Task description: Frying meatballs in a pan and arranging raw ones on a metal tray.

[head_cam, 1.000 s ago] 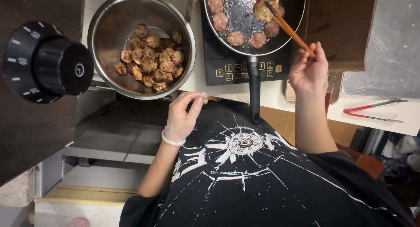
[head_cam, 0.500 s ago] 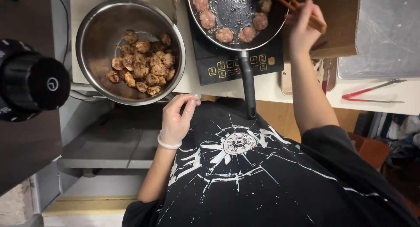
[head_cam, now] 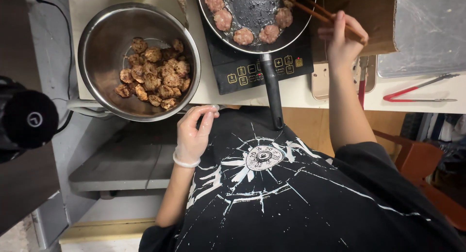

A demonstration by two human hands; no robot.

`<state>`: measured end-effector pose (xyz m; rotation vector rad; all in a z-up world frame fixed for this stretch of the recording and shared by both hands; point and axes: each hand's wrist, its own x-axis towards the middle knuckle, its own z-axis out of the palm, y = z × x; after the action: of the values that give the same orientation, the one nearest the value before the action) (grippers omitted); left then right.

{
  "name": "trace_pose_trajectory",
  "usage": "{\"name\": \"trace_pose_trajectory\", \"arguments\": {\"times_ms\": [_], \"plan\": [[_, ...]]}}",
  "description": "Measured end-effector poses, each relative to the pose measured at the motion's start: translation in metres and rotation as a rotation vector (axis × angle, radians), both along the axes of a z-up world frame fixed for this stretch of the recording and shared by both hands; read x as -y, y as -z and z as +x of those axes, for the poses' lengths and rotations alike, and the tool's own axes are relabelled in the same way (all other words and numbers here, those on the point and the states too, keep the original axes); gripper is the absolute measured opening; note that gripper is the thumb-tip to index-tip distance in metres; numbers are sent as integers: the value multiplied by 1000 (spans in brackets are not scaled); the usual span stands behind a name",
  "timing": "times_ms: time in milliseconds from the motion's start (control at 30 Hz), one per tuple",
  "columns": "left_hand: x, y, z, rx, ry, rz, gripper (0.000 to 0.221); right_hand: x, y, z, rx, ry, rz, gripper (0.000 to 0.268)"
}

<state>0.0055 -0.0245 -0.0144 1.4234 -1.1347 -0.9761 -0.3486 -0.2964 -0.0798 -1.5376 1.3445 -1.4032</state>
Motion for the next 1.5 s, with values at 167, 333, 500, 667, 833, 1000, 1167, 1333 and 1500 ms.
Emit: {"name": "trace_pose_trajectory", "arguments": {"times_ms": [167, 333, 500, 667, 833, 1000, 1167, 1333, 1500], "plan": [[3, -6, -1, 26, 14, 13, 12, 2, 15, 3, 122, -36, 63, 29], [4, -7, -3, 27, 10, 20, 13, -20, 0, 0, 5, -61, -21, 29], [8, -6, -7, 20, 12, 30, 12, -32, -2, 5, -91, -70, -84, 20], [16, -7, -10, 41, 49, 22, 12, -24, -7, 23, -214, -123, -150, 17], [20, -10, -11, 68, 58, 2, 11, -22, -10, 20, -302, -120, -200, 16], [20, -10, -10, 61, 51, 38, 12, -20, -7, 18, -270, -179, -153, 18], [19, -8, -10, 59, 63, 20, 11, -24, -28, 19, -471, -141, -236, 15], [19, -9, -7, 59, 38, 24, 12, -38, -46, 9, -488, -172, -161, 13], [21, -11, -7, 82, 68, 15, 11, -30, -33, 17, -51, -117, -77, 14]]}}
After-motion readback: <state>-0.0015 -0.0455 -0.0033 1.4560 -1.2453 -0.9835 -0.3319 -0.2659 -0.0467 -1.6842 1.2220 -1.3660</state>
